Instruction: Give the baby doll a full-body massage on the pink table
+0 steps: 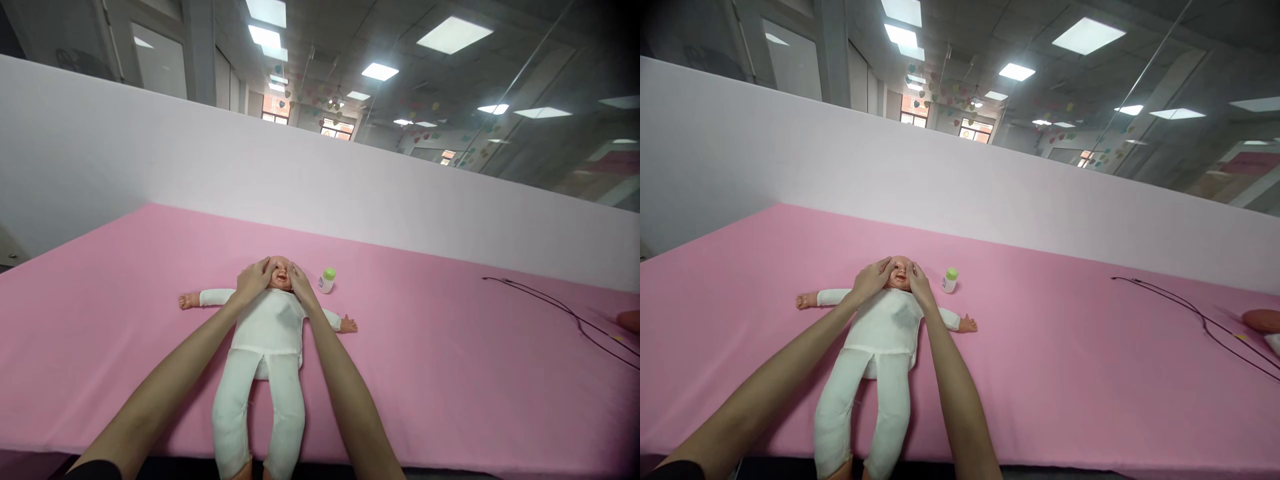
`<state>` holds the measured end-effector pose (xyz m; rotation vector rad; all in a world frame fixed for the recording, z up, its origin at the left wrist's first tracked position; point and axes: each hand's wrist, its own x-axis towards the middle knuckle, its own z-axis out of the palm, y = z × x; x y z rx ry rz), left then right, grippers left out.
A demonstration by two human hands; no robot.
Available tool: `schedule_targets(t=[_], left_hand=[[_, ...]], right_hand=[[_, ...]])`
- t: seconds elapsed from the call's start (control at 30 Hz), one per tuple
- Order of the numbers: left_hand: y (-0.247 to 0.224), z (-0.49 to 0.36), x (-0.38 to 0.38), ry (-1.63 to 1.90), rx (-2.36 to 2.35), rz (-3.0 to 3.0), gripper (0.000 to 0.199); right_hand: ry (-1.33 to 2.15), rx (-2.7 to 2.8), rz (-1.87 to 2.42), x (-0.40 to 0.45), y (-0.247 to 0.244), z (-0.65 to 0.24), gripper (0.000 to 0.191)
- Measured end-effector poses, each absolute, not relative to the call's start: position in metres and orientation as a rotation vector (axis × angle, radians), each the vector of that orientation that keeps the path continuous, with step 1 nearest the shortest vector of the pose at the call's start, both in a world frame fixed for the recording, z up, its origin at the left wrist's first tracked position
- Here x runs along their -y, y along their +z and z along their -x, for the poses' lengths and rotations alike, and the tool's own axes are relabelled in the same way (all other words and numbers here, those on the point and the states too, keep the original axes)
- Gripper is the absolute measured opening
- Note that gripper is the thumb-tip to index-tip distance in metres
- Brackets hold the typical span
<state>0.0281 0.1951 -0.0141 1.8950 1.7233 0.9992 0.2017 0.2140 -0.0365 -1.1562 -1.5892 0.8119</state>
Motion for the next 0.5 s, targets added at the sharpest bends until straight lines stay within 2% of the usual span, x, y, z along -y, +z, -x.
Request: schedule_targets(t=[0.33,0.5], left_hand=[[-0.029,-0.023,-0.209,1.118,-1.678,-1.634,0.050],[-0.037,-0.018,-0.219,1.194,-1.600,-1.573,0.040]], right_hand=[[0.855,1.526,1.229,-0.219,-0.032,-0.202,0.047],[0.823,1.526,1.191,-0.217,-0.034,-0.204,0.044]])
